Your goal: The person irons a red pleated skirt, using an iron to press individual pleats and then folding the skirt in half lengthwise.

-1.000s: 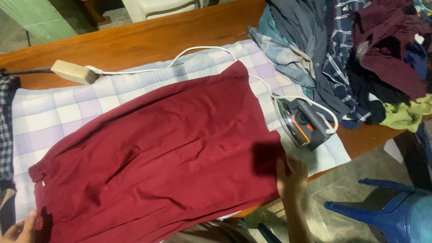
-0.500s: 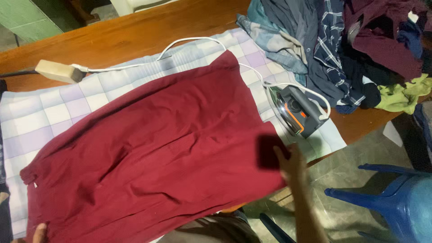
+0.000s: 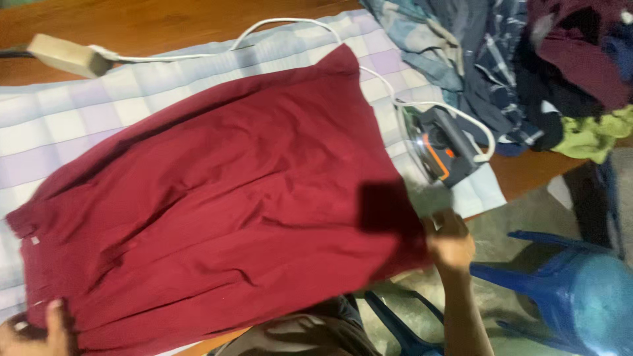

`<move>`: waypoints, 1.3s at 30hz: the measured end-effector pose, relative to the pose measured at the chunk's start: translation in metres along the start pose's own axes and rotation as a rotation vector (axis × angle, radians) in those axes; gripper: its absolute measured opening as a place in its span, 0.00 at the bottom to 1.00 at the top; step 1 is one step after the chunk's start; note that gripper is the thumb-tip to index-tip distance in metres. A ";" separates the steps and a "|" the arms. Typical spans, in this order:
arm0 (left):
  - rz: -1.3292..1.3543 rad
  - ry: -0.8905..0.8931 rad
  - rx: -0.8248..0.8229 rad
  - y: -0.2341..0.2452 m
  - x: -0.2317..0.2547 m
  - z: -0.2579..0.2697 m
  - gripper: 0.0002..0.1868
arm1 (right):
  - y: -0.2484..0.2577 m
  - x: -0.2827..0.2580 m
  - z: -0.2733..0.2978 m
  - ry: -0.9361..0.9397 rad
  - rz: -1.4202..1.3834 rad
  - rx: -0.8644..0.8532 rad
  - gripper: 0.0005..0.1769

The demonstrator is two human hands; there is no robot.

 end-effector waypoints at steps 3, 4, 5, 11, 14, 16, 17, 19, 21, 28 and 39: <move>0.143 -0.060 0.112 -0.002 0.023 -0.001 0.31 | 0.011 -0.032 -0.047 0.494 0.025 0.203 0.14; 0.191 -0.085 0.156 0.000 0.028 0.002 0.30 | 0.013 -0.040 -0.065 0.575 0.043 0.236 0.12; 0.248 -0.119 0.204 0.003 0.032 0.006 0.30 | 0.018 -0.048 -0.086 0.656 0.062 0.268 0.10; 0.409 -0.230 0.160 0.026 0.045 0.010 0.29 | -0.006 -0.068 -0.225 0.391 0.316 -0.047 0.22; 0.352 -0.409 0.109 0.035 0.069 0.009 0.33 | -0.006 -0.067 -0.246 0.184 0.430 -0.306 0.27; 0.211 -0.415 0.126 0.030 0.075 0.021 0.41 | -0.003 -0.071 -0.249 0.121 0.473 -0.432 0.28; 0.083 -0.363 0.130 0.026 0.074 0.024 0.49 | -0.002 -0.076 -0.248 0.196 0.558 -0.452 0.29; 0.148 -0.352 0.111 0.021 0.075 0.027 0.49 | 0.009 -0.077 -0.248 0.272 0.648 -0.472 0.30; 0.211 -0.348 0.090 0.018 0.075 0.026 0.50 | 0.038 -0.075 -0.249 0.403 0.501 -0.392 0.24; 0.030 -0.404 0.231 0.030 0.094 0.013 0.51 | 0.064 0.006 -0.202 0.125 -0.580 0.119 0.19; 0.203 -0.339 0.116 0.032 0.087 0.023 0.52 | 0.012 0.057 -0.165 0.210 -1.276 -0.090 0.20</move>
Point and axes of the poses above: each hand's wrist, its own z-axis away from the middle knuckle, its own y-axis out of the back of the hand, x = y × z, the point moved 5 cm from there along -z, towards the middle knuckle, and after that the axes turned 14 degrees about -z, right-handed, at the moved point
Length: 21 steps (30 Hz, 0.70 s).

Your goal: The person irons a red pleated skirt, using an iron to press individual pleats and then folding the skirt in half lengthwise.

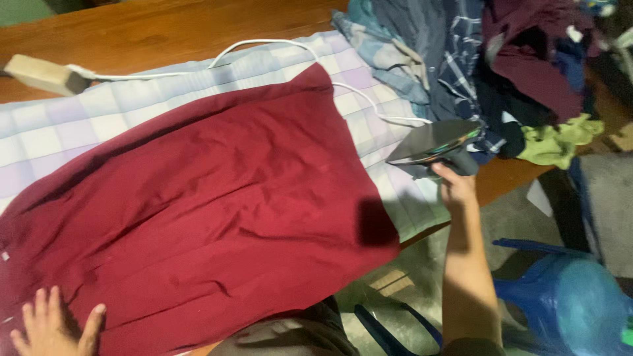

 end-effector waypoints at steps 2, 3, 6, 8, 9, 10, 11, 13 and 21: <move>0.011 0.064 -0.144 -0.005 -0.004 0.005 0.55 | 0.006 0.004 -0.001 -0.111 -0.276 0.141 0.22; 0.004 0.071 -0.141 -0.004 -0.005 0.005 0.55 | 0.002 0.004 -0.001 -0.114 -0.282 0.133 0.22; 0.050 0.110 -0.218 0.001 -0.002 0.004 0.56 | -0.015 -0.013 0.003 -0.015 -0.174 0.043 0.18; 0.074 0.095 -0.228 0.011 0.004 0.001 0.55 | -0.027 -0.026 0.007 0.126 0.126 0.031 0.16; 0.070 0.097 -0.228 0.014 0.005 0.000 0.55 | -0.033 -0.026 0.008 0.124 0.123 0.029 0.16; 0.069 0.096 -0.239 0.015 0.005 -0.001 0.55 | -0.037 -0.028 0.009 0.148 0.174 0.069 0.15; 0.070 0.093 -0.250 0.015 0.006 -0.001 0.55 | -0.039 -0.030 0.010 0.174 0.228 0.111 0.15; 0.074 0.089 -0.247 0.013 0.004 0.001 0.55 | -0.042 -0.032 0.011 0.162 0.188 0.066 0.14; 0.049 0.087 -0.196 -0.010 -0.011 0.008 0.58 | -0.036 -0.032 0.008 0.192 0.218 -0.038 0.11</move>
Point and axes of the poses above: each hand's wrist, its own z-axis away from the middle knuckle, its own y-axis out of the back of the hand, x = y × z, the point moved 5 cm from there along -z, towards the middle knuckle, and after that the axes turned 14 degrees about -z, right-handed, at the moved point
